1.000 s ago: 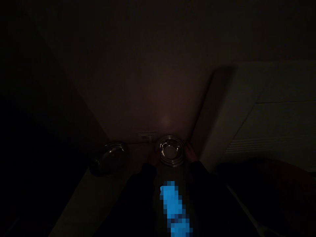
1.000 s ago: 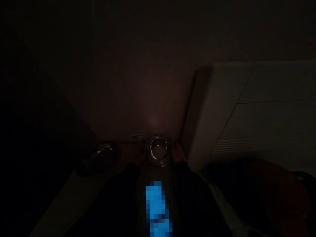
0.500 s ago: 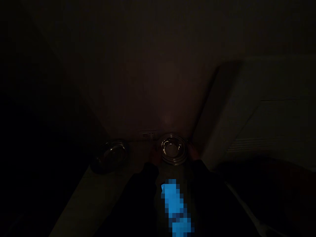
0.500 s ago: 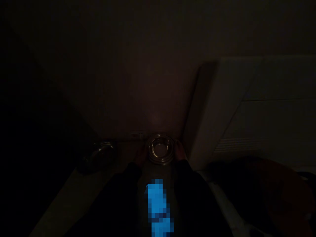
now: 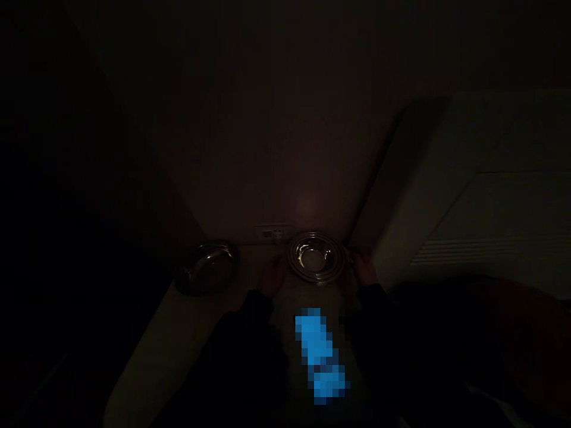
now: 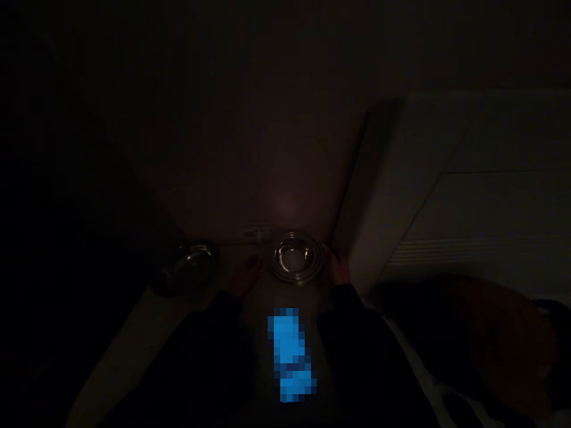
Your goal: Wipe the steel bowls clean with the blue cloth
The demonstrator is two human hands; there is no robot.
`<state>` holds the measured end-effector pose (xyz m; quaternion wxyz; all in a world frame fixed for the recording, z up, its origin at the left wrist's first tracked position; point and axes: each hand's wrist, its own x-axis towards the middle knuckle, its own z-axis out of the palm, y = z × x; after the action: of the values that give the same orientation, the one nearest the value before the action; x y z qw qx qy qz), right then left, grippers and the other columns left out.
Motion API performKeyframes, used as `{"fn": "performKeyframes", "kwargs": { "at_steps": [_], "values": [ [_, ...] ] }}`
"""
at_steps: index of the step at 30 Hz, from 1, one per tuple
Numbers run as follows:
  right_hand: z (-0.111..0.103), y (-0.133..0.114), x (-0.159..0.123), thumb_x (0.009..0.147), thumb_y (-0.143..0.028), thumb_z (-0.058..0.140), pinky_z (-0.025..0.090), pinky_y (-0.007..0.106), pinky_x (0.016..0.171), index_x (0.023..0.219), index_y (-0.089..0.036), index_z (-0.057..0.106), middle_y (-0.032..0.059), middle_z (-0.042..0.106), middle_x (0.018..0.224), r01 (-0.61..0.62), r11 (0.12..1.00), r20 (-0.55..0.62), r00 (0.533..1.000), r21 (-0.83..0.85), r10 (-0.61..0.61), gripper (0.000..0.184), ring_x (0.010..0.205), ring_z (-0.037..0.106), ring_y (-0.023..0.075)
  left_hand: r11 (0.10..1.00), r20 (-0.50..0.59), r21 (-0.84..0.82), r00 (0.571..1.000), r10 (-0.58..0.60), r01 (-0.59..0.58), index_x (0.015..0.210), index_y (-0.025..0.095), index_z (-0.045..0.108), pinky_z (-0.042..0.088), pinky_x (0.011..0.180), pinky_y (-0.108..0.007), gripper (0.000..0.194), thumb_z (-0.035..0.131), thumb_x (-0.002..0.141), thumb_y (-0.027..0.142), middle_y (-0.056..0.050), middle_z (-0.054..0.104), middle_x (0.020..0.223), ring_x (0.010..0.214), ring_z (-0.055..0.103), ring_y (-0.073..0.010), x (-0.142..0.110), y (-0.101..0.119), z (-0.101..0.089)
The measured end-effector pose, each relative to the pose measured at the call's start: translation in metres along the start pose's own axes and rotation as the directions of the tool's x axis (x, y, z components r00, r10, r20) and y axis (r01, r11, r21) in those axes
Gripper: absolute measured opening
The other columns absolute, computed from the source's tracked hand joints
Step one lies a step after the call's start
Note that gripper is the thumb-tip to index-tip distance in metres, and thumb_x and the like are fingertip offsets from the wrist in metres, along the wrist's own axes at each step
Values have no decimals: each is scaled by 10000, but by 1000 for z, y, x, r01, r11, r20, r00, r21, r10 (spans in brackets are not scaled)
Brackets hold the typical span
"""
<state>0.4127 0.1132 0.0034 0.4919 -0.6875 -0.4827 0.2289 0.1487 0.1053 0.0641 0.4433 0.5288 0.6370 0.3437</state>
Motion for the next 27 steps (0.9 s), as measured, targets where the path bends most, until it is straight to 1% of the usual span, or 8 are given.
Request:
{"fn": "performKeyframes", "kwargs": {
  "at_steps": [4, 7, 11, 14, 16, 18, 22, 27],
  "values": [
    [-31, -7, -22, 864, -361, 433, 459, 452, 927, 1111, -170, 627, 108, 663, 1083, -19, 1000, -72, 997, 0, 19, 368, 1081, 574, 284, 997, 66, 77, 998, 19, -24, 1133, 110, 641, 466, 894, -300, 363, 554, 830, 292, -132, 667, 1151, 1039, 631, -229, -30, -14, -40],
    [-40, -25, -44, 822, -389, 416, 481, 460, 875, 1104, -136, 629, 135, 683, 1044, 22, 1000, -23, 1000, -12, -22, 435, 1002, 618, 293, 967, 9, 256, 1000, 11, -13, 1079, 112, 655, 458, 880, -289, 334, 528, 838, 305, -127, 684, 1100, 1021, 632, -226, -52, -29, -65],
    [-24, -66, -88, 801, -409, 468, 513, 401, 799, 1054, -172, 664, 105, 711, 994, 147, 989, 223, 965, -29, -137, 398, 890, 664, 261, 894, -15, 436, 994, -106, 102, 1172, 93, 601, 459, 860, -304, 432, 514, 839, 354, -150, 677, 1106, 1011, 637, -243, -79, -54, -82],
    [-2, -100, -129, 817, -341, 490, 509, 351, 786, 1081, -189, 662, 85, 724, 980, 282, 955, 522, 831, -94, -194, 349, 870, 675, 234, 862, -27, 491, 991, -133, 129, 1231, 69, 553, 443, 899, -313, 510, 490, 846, 397, -175, 637, 1184, 1078, 612, -252, -100, -74, -82],
    [13, -118, -155, 903, -310, 397, 483, 321, 834, 1252, -209, 550, 87, 676, 1133, 494, 790, 743, 665, -362, -75, 394, 978, 651, 209, 877, -24, 461, 990, -139, 135, 1233, 58, 546, 401, 971, -305, 519, 507, 832, 386, -184, 587, 1265, 1184, 548, -253, -112, -86, -78],
    [27, -131, -175, 895, -289, 442, 482, 341, 808, 1259, -211, 539, 116, 667, 1142, 545, 718, 787, 618, -434, 7, 384, 995, 647, 248, 908, -69, 397, 991, -113, 131, 1261, 73, 523, 383, 1003, -313, 549, 539, 803, 376, -180, 559, 1300, 1225, 512, -258, -123, -94, -73],
    [44, -138, -198, 853, -213, 489, 491, 378, 675, 1160, -155, 599, 183, 695, 1011, 563, 648, 804, 579, -513, 133, 331, 878, 681, 324, 970, -79, 200, 989, -126, 139, 1247, 45, 518, 416, 986, -366, 603, 638, 695, 257, -215, 571, 1259, 1164, 553, -289, -135, -99, -68],
    [39, -136, -207, 861, -177, 453, 478, 301, 696, 1215, -198, 552, 129, 682, 1092, 576, 634, 820, 546, -515, 170, 368, 954, 670, 260, 987, -95, -127, 989, -110, 98, 1151, 78, 563, 432, 986, -381, 512, 639, 649, 149, -191, 592, 1230, 1148, 564, -279, -139, -105, -60]
  ]
}}
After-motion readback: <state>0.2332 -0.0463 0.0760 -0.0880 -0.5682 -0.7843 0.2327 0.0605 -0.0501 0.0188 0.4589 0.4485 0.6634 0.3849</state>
